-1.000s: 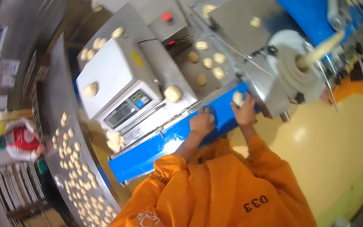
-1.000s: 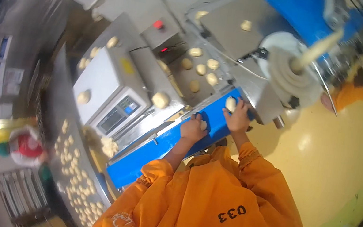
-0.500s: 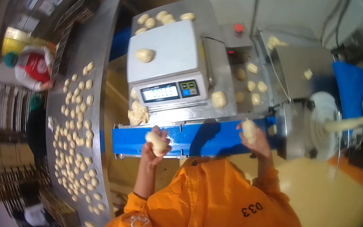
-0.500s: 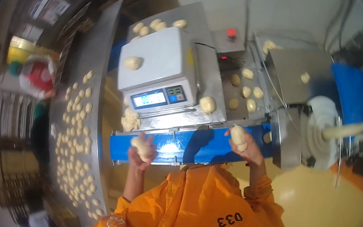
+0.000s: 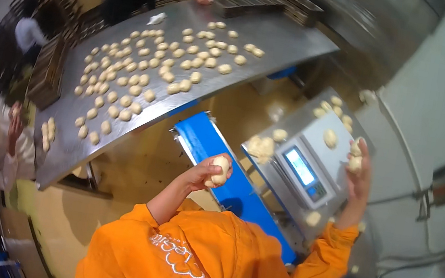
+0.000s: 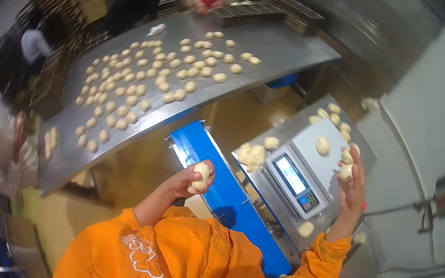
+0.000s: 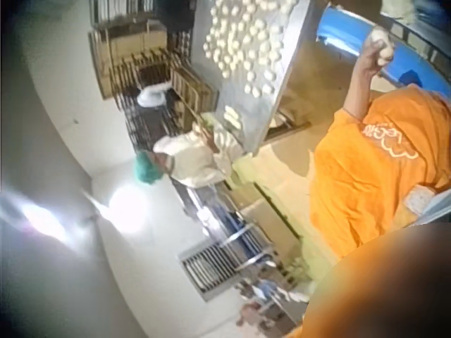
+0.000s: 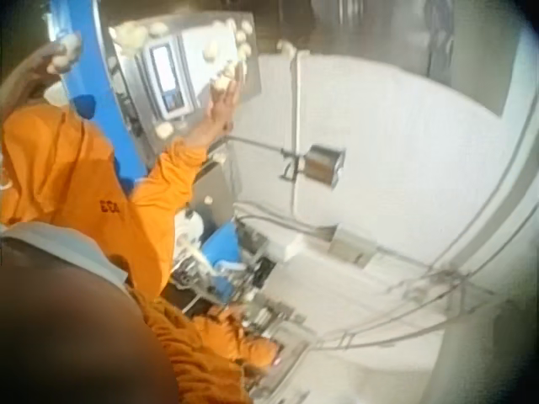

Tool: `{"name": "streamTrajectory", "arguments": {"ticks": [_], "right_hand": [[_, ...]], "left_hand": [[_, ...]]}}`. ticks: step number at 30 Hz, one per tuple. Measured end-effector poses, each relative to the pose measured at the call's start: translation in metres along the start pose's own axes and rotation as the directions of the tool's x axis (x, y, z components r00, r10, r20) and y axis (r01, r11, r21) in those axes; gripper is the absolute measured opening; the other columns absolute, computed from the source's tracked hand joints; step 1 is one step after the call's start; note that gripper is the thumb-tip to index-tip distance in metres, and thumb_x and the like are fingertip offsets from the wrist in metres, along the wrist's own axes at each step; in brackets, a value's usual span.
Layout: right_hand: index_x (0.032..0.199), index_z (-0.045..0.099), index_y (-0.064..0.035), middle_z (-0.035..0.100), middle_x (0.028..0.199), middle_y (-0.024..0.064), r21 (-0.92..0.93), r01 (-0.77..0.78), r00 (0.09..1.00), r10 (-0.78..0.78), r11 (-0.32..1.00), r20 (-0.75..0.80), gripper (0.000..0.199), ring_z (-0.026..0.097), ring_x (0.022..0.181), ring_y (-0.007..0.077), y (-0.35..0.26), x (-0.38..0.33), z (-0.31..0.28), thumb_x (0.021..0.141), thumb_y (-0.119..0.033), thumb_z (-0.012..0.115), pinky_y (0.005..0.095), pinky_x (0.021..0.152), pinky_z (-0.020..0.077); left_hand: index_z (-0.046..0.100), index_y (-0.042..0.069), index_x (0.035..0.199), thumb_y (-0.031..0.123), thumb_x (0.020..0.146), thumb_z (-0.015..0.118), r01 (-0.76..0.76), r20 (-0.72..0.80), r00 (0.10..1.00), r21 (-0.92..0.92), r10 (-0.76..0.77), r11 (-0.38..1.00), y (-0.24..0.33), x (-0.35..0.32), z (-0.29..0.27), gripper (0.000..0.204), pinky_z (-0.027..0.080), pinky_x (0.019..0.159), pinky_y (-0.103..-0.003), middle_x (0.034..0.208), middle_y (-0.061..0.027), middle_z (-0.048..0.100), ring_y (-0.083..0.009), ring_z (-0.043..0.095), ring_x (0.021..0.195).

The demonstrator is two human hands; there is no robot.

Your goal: The person stands at a stainless steel workstation in a commercial bakery, picking up small dough balls from a conveyor belt. They place each dough ball onto a digital scale to check its weight, then transfer it to a large metal table where other workers are arranging the dough.

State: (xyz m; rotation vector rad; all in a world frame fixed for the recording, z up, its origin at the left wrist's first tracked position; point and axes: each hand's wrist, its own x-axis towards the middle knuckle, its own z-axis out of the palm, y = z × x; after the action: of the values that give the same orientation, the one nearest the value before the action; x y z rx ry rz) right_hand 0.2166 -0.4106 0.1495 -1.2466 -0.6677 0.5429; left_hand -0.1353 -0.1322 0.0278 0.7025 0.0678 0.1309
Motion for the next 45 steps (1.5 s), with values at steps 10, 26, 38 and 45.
{"name": "streamTrajectory", "arguments": {"ticks": [10,26,38,45], "right_hand": [[0.114,0.067,-0.0027,0.064,0.111,0.0255,-0.968,-0.252,0.898,-0.369,0.021,-0.242,0.048,0.059,0.108,0.0388,0.082,0.078,0.038,0.081,-0.038,0.074,0.0433,0.094,0.0478],[0.109,0.066,-0.0014,0.057,0.114,0.0147,-0.731,0.653,0.717,-0.474,0.2,0.511,0.037,0.055,0.113,0.0323,0.132,0.257,0.571,0.077,-0.013,0.078,0.0398,0.097,0.0437],[0.129,0.06,-0.0166,0.046,0.135,0.0267,-0.185,0.878,0.166,0.081,0.442,0.983,0.053,0.06,0.111,0.0395,0.369,0.107,0.976,0.079,-0.025,0.075,0.0434,0.086,0.0533],[0.124,0.065,-0.0194,0.06,0.115,0.0264,-0.073,0.854,-0.103,0.304,0.515,0.947,0.044,0.065,0.093,0.038,0.419,0.113,1.072,0.081,-0.008,0.06,0.0427,0.08,0.0529]], "left_hand": [[0.054,0.014,0.116,0.031,0.081,0.079,-0.352,-0.601,0.643,0.319,0.475,0.88,0.172,-0.199,-0.142,0.047,0.05,0.056,-0.023,0.099,-0.0039,0.062,-0.0098,0.059,0.078],[0.049,0.008,0.136,0.014,0.081,0.075,0.429,-0.6,-0.312,0.603,0.737,0.672,0.22,-0.432,-0.39,0.061,0.039,0.107,-0.043,0.128,-0.0187,0.048,-0.0327,0.049,0.121],[0.06,0.003,0.103,0.002,0.077,0.068,0.457,-0.3,-0.537,0.682,0.788,0.571,0.21,-0.43,-0.369,0.027,0.049,0.083,-0.039,0.097,-0.0139,0.063,-0.0314,0.063,0.093],[0.06,0.004,0.101,0.001,0.075,0.067,0.464,-0.282,-0.566,0.668,0.775,0.582,0.21,-0.43,-0.364,0.027,0.05,0.079,-0.038,0.092,-0.0119,0.062,-0.0286,0.063,0.087]]}}
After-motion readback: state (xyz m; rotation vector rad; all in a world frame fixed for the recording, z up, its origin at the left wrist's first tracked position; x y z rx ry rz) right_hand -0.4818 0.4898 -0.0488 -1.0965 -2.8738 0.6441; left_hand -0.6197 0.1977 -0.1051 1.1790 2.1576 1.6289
